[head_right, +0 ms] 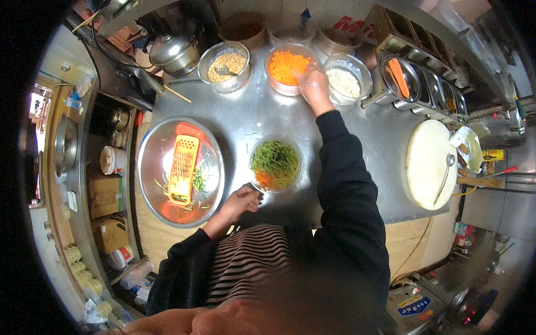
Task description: The person assembles a noodle bowl by placing noodles in a container, adding shredded vegetables, and topping with sauce. They then cover the bowl with a lid and place it in a plastic bag.
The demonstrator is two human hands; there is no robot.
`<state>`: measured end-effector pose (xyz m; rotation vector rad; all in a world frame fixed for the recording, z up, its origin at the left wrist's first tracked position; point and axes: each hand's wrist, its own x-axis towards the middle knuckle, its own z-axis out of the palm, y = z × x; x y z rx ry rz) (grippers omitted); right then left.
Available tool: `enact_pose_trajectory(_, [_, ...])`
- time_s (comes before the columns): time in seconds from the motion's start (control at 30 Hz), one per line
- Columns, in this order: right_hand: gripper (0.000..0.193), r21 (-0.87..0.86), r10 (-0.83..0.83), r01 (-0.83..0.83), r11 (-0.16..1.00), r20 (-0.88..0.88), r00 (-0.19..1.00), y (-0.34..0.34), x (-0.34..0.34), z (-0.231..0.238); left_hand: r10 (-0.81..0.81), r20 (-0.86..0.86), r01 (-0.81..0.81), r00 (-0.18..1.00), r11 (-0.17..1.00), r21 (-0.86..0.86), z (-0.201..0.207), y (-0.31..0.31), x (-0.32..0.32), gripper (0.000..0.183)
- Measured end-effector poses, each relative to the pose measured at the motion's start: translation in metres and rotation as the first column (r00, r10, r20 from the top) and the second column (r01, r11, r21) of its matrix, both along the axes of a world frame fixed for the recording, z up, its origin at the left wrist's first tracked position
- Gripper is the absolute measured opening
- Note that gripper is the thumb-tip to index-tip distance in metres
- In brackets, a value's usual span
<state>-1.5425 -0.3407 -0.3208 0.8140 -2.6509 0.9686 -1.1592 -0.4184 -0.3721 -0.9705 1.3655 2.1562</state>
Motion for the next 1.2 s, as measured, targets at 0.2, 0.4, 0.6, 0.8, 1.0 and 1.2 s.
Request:
enact_pose_trajectory(0.2, [0.032,0.615,0.028,-0.062,0.786,0.065,0.997,-0.037,-0.044,-0.02,0.071,-0.011,-0.071,0.997,0.997,-0.008,-0.007,-0.007,0.012,0.024])
enact_pose_trajectory(0.4, [0.021,0.114,0.053,-0.065,0.991,0.107,0.993,-0.027,-0.054,-0.036,0.081,0.013,-0.081,0.997,0.997,0.004,-0.012,-0.007,0.01,0.023])
enact_pose_trajectory(0.6, [0.02,-0.527,0.139,0.293,0.797,0.634,0.761,-0.023,-0.043,-0.008,0.05,0.007,-0.05,0.999,0.998,0.03,-0.011,-0.005,0.003,0.021])
enact_pose_trajectory(0.8, [0.016,-0.708,0.457,0.098,0.7,0.549,0.699,0.014,0.036,0.047,-0.047,-0.106,0.047,0.993,0.999,-0.003,-0.008,-0.006,0.0,0.012])
enact_pose_trajectory(1.0, [0.019,-0.578,0.497,0.031,0.816,0.727,0.474,0.065,0.184,0.056,0.091,-0.045,-0.088,0.995,0.994,0.064,-0.007,-0.003,-0.002,0.01])
enact_pose_trajectory(1.2, [0.038,0.289,0.214,-0.357,0.888,0.427,0.879,0.059,0.251,0.017,0.102,-0.099,-0.096,0.99,0.993,0.067,-0.003,-0.003,-0.004,0.013])
